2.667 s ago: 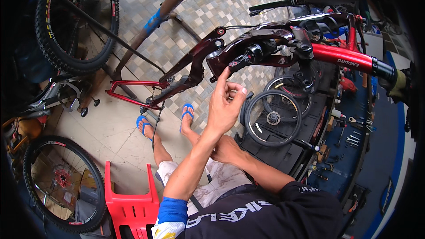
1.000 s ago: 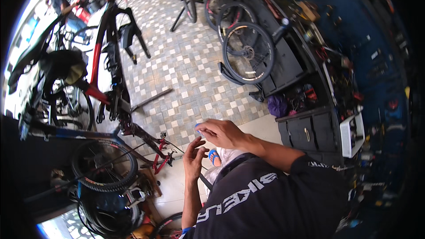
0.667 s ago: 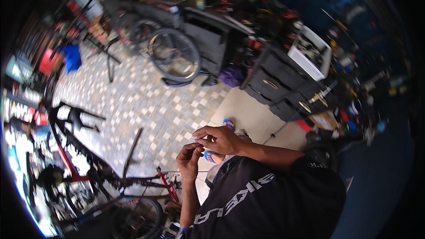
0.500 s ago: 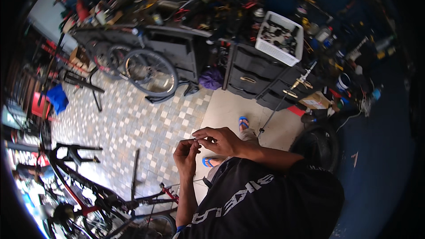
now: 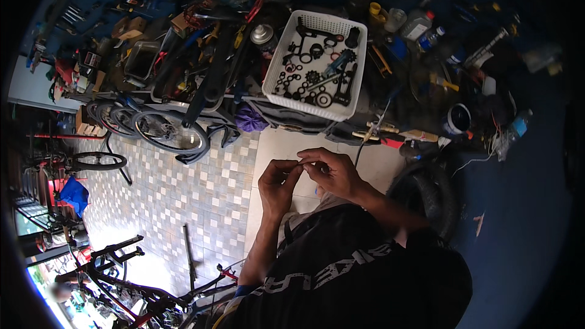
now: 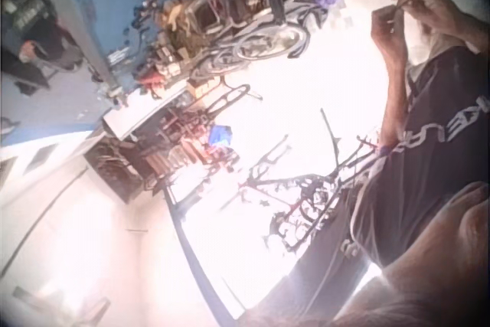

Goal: The person selects small bicycle parts from a white basket, then uses a screwdriver to adjust components on a red bicycle frame mounted on a repair stand. The person handles washers, bolts, and a screwdriver while working on the bike.

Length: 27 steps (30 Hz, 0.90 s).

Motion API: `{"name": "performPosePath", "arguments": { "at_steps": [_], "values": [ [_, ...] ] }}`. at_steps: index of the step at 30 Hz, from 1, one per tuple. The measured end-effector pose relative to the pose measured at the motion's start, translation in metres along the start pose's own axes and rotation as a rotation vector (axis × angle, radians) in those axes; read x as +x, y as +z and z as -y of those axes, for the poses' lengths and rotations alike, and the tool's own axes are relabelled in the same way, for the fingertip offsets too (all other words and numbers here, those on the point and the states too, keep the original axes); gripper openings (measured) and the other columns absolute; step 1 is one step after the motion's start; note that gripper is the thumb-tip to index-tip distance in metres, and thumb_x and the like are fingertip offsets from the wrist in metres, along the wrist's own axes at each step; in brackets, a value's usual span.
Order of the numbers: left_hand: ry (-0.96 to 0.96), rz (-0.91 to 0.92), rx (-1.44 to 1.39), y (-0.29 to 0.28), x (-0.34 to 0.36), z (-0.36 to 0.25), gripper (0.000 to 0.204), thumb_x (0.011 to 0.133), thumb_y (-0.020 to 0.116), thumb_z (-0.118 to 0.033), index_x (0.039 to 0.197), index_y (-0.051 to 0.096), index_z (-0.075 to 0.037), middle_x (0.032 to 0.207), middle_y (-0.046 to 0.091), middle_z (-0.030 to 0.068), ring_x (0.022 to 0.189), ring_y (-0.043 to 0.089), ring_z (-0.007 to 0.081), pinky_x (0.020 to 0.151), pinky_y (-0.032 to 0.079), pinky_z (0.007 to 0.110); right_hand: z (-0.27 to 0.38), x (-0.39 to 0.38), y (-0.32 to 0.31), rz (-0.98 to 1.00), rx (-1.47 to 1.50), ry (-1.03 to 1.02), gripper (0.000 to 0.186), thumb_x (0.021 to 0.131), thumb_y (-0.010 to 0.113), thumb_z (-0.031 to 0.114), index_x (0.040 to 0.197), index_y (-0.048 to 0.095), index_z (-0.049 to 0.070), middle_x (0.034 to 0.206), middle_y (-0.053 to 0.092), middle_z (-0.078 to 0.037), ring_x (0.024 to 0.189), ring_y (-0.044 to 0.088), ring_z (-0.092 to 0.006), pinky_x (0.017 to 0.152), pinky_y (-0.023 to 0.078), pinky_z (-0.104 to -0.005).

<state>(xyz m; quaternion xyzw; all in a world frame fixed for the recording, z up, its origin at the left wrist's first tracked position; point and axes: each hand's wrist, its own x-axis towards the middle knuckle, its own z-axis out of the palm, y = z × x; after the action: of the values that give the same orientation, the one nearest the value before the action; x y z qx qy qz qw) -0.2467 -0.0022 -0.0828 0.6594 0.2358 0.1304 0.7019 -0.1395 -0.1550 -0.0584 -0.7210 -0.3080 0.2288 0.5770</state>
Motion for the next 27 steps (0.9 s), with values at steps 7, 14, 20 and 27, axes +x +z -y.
{"name": "performPosePath", "arguments": {
  "at_steps": [7,14,20,27],
  "values": [
    [0.054,0.008,0.232,0.027,0.058,-0.010,0.015,0.091,0.077,-0.001,0.105,0.071,0.001,0.096,0.076,0.0068,0.087,0.071,0.0113,0.077,0.057,0.026,-0.019,0.042,-0.046,0.011,-0.058,0.000,0.030,0.098,0.070,0.012,0.127,0.068,0.009,0.104,0.077,-0.009,0.076,0.074,-0.0186,0.067,0.058,-0.0304],
    [0.107,0.238,0.248,0.025,0.108,-0.007,0.017,0.091,0.077,-0.003,0.106,0.071,-0.001,0.100,0.075,0.0086,0.086,0.073,0.0144,0.075,0.059,0.028,-0.021,0.068,-0.054,-0.030,-0.159,0.064,0.026,0.095,0.073,0.013,0.120,0.070,0.010,0.103,0.077,-0.008,0.077,0.075,-0.0198,0.068,0.059,-0.0310],
    [0.078,0.451,0.279,0.030,0.137,-0.031,0.019,0.090,0.076,-0.001,0.109,0.072,-0.002,0.100,0.075,0.0093,0.088,0.074,0.0199,0.072,0.058,0.031,-0.030,0.075,-0.060,-0.159,0.096,0.211,0.022,0.097,0.071,0.011,0.119,0.069,0.007,0.102,0.075,-0.003,0.076,0.068,-0.0087,0.069,0.054,-0.0248],
    [0.163,0.462,0.366,0.035,0.155,-0.037,0.022,0.089,0.075,0.001,0.111,0.073,0.000,0.108,0.075,0.0122,0.098,0.075,0.0227,0.080,0.060,0.033,-0.026,0.097,-0.121,-0.134,0.386,0.483,0.012,0.103,0.063,0.010,0.113,0.068,0.006,0.102,0.068,0.001,0.094,0.060,-0.0058,0.080,0.050,-0.0247]
  ]
}}
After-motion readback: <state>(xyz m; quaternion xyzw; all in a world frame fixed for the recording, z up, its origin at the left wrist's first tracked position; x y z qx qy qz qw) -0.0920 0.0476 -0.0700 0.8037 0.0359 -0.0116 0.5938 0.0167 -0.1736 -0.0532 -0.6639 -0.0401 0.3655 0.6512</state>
